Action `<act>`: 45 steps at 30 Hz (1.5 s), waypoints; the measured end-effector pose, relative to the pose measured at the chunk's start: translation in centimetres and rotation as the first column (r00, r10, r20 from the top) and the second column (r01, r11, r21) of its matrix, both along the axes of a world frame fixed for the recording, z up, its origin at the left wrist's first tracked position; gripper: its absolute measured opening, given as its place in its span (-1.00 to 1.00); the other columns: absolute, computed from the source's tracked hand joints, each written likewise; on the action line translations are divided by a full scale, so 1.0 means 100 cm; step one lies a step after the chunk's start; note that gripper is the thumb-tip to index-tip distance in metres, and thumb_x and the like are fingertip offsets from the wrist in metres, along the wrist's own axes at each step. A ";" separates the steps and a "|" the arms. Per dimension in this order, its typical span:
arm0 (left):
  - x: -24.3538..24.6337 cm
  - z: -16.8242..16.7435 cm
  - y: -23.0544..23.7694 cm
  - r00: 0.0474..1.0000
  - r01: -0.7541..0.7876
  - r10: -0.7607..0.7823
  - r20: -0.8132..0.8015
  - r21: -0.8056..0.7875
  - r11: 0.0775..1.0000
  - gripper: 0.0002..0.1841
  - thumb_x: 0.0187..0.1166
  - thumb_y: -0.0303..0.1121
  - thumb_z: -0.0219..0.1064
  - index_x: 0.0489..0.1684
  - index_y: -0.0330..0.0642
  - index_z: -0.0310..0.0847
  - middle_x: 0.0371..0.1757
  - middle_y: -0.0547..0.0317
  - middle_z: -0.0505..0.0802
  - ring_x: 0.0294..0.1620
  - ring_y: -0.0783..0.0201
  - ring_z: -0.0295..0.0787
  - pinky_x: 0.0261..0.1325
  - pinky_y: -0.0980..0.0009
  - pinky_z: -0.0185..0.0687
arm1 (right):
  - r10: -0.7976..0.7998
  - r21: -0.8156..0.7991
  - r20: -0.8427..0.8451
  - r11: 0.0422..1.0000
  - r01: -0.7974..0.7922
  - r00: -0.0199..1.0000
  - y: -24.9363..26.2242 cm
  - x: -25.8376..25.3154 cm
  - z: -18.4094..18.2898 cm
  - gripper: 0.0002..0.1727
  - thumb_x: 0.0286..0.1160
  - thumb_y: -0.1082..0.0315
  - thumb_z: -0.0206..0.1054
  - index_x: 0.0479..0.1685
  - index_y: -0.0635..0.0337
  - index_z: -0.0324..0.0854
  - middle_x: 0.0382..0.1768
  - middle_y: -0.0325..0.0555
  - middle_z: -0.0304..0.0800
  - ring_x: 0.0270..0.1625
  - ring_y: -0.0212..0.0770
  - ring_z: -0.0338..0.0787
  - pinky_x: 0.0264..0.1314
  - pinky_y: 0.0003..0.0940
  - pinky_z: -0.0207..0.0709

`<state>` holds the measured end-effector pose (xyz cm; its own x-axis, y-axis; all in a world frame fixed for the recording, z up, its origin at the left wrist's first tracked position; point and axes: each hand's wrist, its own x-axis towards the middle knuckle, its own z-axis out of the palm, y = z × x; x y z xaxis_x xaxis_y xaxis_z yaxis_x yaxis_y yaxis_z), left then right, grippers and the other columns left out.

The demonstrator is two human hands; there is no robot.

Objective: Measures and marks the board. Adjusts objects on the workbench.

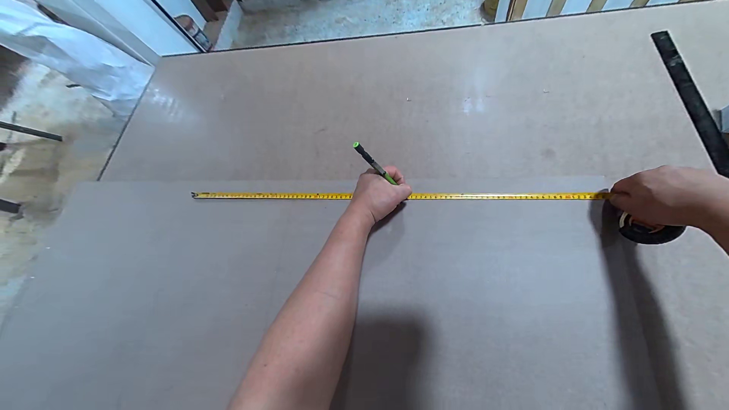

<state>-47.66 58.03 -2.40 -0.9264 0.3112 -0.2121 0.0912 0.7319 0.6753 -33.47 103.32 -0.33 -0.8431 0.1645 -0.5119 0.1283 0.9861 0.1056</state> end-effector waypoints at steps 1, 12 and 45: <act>0.002 0.000 0.000 1.000 -0.005 0.005 -0.002 0.001 1.000 -0.87 0.32 -0.17 0.43 -0.50 0.06 0.67 -0.53 0.26 0.71 -0.43 0.25 0.64 -0.32 0.09 0.48 | -0.004 -0.002 -0.003 1.000 0.004 1.000 0.000 0.001 0.000 -0.57 0.82 0.10 0.10 -0.43 0.01 0.73 -0.42 0.03 0.79 -0.22 0.17 0.82 -0.26 0.31 0.57; 0.011 -0.006 -0.005 0.999 -0.030 0.031 -0.021 0.026 0.999 -0.87 0.30 -0.16 0.43 -0.43 0.03 0.71 -0.46 0.22 0.76 -0.36 0.21 0.70 -0.26 0.03 0.56 | 0.011 -0.010 -0.007 1.000 -0.011 1.000 -0.004 0.009 0.000 -0.59 0.82 0.15 0.10 -0.37 0.05 0.76 -0.38 0.08 0.81 -0.18 0.21 0.83 -0.23 0.34 0.57; 0.086 0.002 -0.027 1.000 0.007 -0.006 0.005 -0.038 0.999 -0.84 0.39 -0.16 0.42 -0.38 -0.02 0.72 -0.43 0.14 0.78 -0.31 0.12 0.73 -0.19 -0.06 0.60 | -0.067 -0.034 0.023 0.997 0.068 0.997 -0.036 0.087 0.003 -0.64 0.79 0.13 0.12 -0.26 0.06 0.78 -0.29 0.12 0.84 -0.12 0.25 0.84 -0.18 0.40 0.60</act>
<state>-39.06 55.37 -2.18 -0.9233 0.3090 -0.2282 0.0929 0.7562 0.6477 -24.74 99.76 0.00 -0.8194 0.2024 -0.5363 0.1926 0.9784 0.0749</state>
